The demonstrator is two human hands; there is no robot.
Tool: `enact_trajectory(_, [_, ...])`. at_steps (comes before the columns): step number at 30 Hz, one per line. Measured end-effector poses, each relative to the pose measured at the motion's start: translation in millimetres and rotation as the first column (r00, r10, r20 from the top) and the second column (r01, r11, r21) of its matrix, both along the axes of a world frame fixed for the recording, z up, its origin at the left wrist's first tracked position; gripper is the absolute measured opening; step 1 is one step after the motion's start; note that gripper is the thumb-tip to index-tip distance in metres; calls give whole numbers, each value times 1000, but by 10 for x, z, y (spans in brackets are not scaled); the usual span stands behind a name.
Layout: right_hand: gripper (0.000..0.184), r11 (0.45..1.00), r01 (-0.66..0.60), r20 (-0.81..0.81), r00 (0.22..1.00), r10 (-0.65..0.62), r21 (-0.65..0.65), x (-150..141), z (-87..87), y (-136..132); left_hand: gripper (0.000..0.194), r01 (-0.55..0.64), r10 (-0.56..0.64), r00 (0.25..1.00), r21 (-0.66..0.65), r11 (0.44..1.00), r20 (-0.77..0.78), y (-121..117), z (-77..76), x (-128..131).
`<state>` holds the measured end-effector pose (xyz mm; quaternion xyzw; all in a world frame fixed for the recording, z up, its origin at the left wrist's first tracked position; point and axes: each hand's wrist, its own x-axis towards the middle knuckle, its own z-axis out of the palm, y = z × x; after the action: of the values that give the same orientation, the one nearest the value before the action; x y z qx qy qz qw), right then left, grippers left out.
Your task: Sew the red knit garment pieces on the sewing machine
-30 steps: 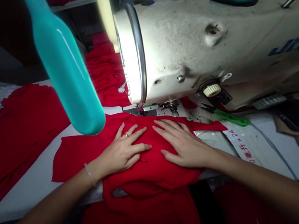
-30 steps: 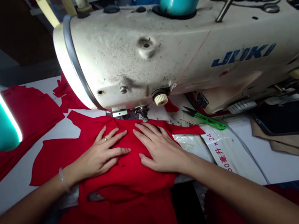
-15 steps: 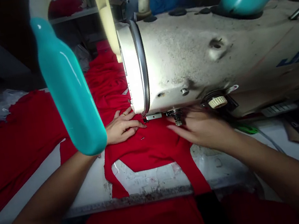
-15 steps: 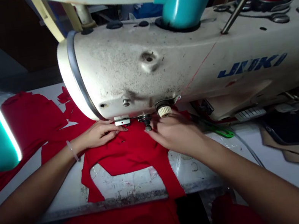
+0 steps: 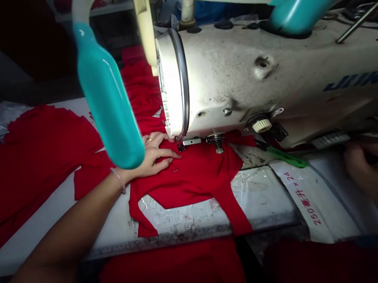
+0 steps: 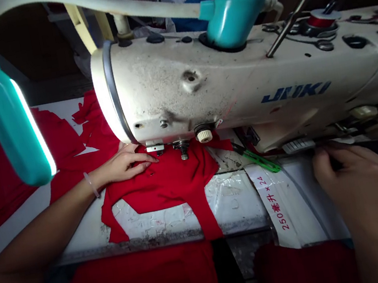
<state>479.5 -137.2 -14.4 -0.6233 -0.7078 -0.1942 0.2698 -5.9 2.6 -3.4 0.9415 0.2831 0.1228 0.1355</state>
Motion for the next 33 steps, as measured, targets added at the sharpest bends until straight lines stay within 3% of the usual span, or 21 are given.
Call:
enact_trajectory(3, [34, 980, 196, 58, 979, -195, -19, -104, 106, -18, 31, 49, -51, 998, 41, 998, 32, -18, -2, 22])
enact_trajectory(6, [34, 986, 168, 38, 985, -169, 15, -457, 242, -108, 33, 82, -83, 996, 30, 996, 32, 8, 0, 40])
enact_trajectory(9, [30, 999, -34, -68, 997, 36, 29, -1159, 312, -180, 33, 52, -53, 998, 23, 998, 36, 78, -12, 28])
enact_trajectory(11, [28, 933, -359, -194, 918, 345, -40, -1666, 287, -99, 32, 15, -15, 999, 14, 1000, 47, 108, -32, 17])
enact_trajectory(12, [32, 872, -442, -230, 889, 395, -210, -1877, 260, -1, 32, -6, 6, 998, 3, 1000, 58, 102, -44, 19])
enact_trajectory(14, [43, 774, -426, -225, 905, 362, -468, -2159, 200, 297, 31, -76, 80, 992, -37, 996, 95, 26, -61, 53])
enact_trajectory(16, [50, 751, -284, -150, 958, 244, -596, -2261, 159, 656, 35, -213, 224, 968, -104, 971, 111, -133, -53, 128])
enact_trajectory(18, [48, 775, -225, -113, 974, 197, -590, -2266, 146, 950, 42, -323, 338, 940, -195, 926, 46, -329, -2, 228])
enact_trajectory(21, [40, 809, -282, -128, 959, 252, -515, -2288, 134, 1064, 43, -272, 241, 961, -293, 917, -139, -553, 127, 351])
enact_trajectory(22, [40, 812, -302, -135, 953, 271, -500, -2315, 120, 1011, 41, -240, 193, 962, -265, 934, -191, -593, 164, 373])
enact_trajectory(24, [41, 802, -365, -164, 931, 327, -474, -2377, 74, 833, 38, -197, 170, 953, -87, 977, -251, -627, 198, 381])
enact_trajectory(27, [45, 757, -466, -192, 883, 428, -458, -2428, -6, 598, 37, -132, 167, 964, 172, 976, -209, -630, 136, 337])
enact_trajectory(33, [65, 736, -330, -77, 931, 356, -591, -2431, -39, 635, 38, -231, 251, 962, 167, 958, -107, -609, -30, 274])
